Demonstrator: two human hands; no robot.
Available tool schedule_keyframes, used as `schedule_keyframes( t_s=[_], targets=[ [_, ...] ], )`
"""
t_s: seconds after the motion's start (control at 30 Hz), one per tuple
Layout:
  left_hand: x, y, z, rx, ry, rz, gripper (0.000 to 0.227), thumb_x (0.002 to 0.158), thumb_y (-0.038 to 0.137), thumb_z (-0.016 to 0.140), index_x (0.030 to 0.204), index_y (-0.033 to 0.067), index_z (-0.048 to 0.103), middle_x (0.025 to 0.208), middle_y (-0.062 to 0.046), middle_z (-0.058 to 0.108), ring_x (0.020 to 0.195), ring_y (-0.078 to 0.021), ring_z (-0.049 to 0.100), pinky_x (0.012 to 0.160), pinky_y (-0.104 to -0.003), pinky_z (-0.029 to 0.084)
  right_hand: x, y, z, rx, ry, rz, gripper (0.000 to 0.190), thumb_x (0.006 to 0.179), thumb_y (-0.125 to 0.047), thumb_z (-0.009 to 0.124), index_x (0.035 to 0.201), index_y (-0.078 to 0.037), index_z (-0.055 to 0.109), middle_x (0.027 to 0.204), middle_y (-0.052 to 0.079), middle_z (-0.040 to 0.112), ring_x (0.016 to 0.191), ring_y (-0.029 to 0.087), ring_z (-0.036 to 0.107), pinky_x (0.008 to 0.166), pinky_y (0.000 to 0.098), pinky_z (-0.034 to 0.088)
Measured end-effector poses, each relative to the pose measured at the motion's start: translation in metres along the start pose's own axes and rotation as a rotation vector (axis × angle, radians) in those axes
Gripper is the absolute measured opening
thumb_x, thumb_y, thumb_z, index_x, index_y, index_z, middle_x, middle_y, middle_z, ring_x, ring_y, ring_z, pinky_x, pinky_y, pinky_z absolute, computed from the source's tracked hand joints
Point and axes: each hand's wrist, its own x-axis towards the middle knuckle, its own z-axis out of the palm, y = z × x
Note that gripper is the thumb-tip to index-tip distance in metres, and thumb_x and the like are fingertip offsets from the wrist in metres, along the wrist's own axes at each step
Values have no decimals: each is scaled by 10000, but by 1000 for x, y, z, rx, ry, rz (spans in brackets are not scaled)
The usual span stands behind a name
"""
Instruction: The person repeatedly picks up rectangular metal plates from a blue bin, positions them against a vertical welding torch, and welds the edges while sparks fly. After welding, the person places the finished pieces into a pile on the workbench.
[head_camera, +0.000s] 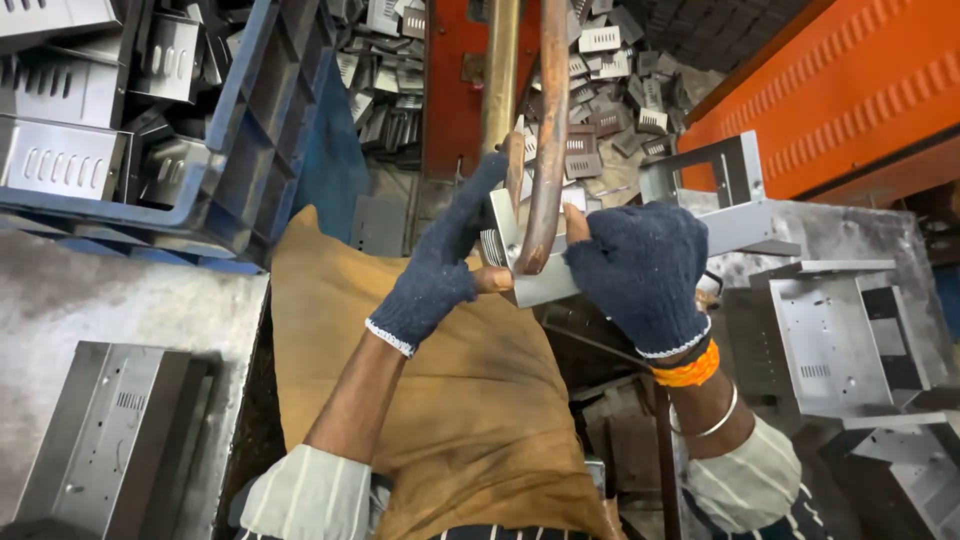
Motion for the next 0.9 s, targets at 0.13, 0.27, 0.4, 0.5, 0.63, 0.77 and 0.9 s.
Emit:
schedule_keyframes(
  t_s=[0.13,0.27,0.4,0.5,0.63,0.77,0.9],
  targets=[
    [1,-9,0,-97,2,-55,1198,713,308,922,1690,94,263,1737,-92,328,1592,-245,358,1331,-421,303,-1,1,-3,-10,-33,-16,331,903,-229,750,609,-107,663,573,118,579,536,343,563,553,482,403],
    [2,-9,-2,-166,3,-99,1204,717,267,924,1690,113,232,1741,-73,298,1604,-234,325,1326,-399,277,-1,1,-2,-28,-66,-9,274,835,-228,763,617,-95,662,579,131,577,557,348,575,560,483,414],
    [-1,-10,-4,-153,-10,-118,1213,717,300,915,1693,119,218,1740,-70,289,1599,-240,311,1316,-402,267,-5,6,6,-36,-86,14,273,826,-221,758,608,-96,652,585,139,574,562,355,577,569,487,421],
    [9,-21,-8,-81,-21,3,1189,774,364,898,1707,121,202,1770,-57,256,1644,-221,263,1346,-399,259,7,2,4,-45,-72,23,234,784,-222,740,609,-97,648,575,142,570,542,355,579,554,486,427],
    [18,-37,-15,-39,-17,63,1088,848,407,879,1698,102,273,1746,-82,336,1626,-235,340,1356,-403,310,14,13,16,-49,2,41,252,826,-240,742,631,-101,660,581,150,566,545,358,581,539,476,426],
    [19,-27,-14,-81,42,2,996,870,426,782,1665,93,281,1698,-90,348,1563,-233,357,1280,-386,314,15,16,18,-27,29,-39,245,802,-217,750,622,-96,638,604,149,563,593,365,589,569,471,432],
    [1,-25,-7,-65,92,5,728,1077,507,502,1639,77,329,1679,-62,360,1549,-190,338,1282,-365,253,11,-5,-3,35,-10,-31,243,815,-216,774,638,-93,662,566,134,547,558,358,578,540,464,416]
  ],
)
